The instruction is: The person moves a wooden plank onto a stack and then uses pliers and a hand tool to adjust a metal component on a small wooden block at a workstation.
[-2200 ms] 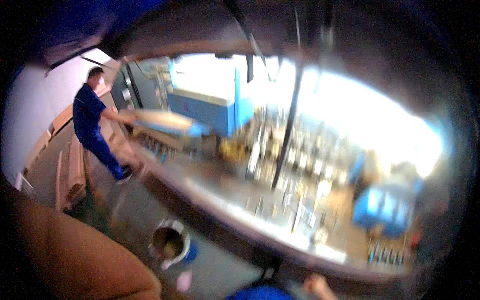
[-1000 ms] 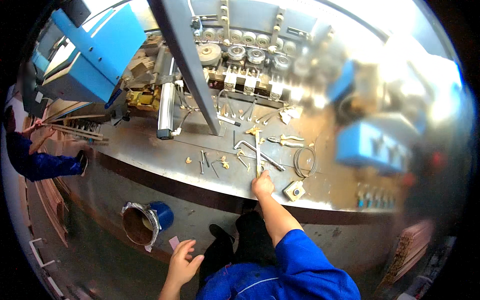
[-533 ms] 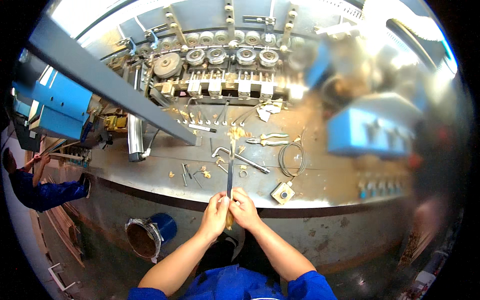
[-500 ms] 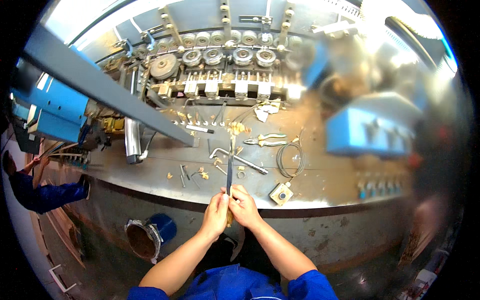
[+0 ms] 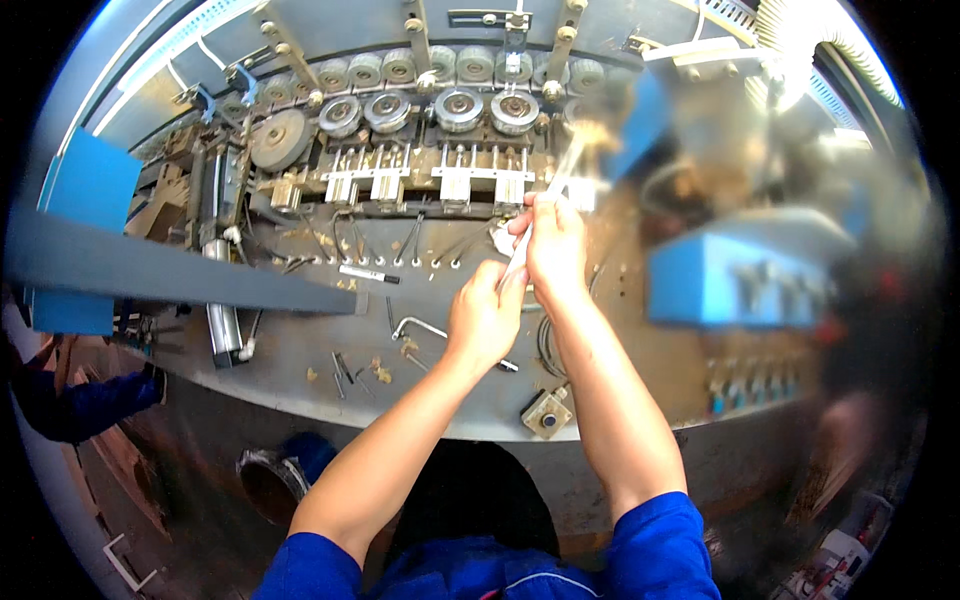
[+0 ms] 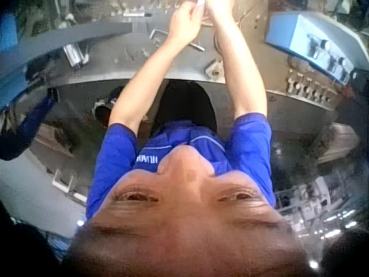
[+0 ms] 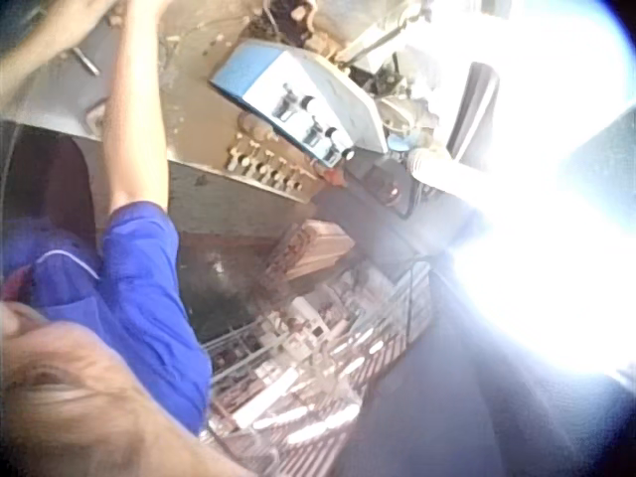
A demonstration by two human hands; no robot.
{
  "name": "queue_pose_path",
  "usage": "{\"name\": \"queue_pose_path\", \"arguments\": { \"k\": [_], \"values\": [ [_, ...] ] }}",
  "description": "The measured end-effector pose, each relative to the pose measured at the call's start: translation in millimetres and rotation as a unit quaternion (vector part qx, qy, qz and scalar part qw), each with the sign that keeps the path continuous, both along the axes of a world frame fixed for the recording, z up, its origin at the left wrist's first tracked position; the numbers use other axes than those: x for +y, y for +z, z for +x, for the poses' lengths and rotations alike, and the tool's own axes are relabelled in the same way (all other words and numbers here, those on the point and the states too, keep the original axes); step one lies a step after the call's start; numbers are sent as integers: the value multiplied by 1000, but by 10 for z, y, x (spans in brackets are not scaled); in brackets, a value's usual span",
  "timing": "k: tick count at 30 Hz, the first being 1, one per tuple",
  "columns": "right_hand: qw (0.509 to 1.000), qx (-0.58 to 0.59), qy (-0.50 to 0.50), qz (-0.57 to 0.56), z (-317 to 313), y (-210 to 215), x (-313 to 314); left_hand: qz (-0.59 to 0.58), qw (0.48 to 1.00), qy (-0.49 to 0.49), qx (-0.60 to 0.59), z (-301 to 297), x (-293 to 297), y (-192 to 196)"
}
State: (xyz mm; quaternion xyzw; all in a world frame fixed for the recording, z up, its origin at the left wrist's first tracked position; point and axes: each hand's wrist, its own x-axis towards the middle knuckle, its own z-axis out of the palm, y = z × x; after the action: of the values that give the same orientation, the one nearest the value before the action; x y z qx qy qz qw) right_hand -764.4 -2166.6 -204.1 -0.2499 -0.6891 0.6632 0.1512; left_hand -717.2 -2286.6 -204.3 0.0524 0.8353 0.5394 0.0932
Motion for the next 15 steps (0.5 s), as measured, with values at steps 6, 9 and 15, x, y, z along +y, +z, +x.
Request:
{"name": "queue_pose_path", "arguments": {
  "k": [6, 9, 15],
  "values": [
    [999, -29, -8, 18, -731, 43, 382, 1, 999, 7, 43, -727, 447, -55],
    [998, -26, -2, 58, -956, -50, 447, 7, 1000, 10, 21, -913, 526, -92],
    [988, -65, -13, 138, -1131, -223, 462, 27, 997, 4, -67, -1069, 538, -179]
  ]
}}
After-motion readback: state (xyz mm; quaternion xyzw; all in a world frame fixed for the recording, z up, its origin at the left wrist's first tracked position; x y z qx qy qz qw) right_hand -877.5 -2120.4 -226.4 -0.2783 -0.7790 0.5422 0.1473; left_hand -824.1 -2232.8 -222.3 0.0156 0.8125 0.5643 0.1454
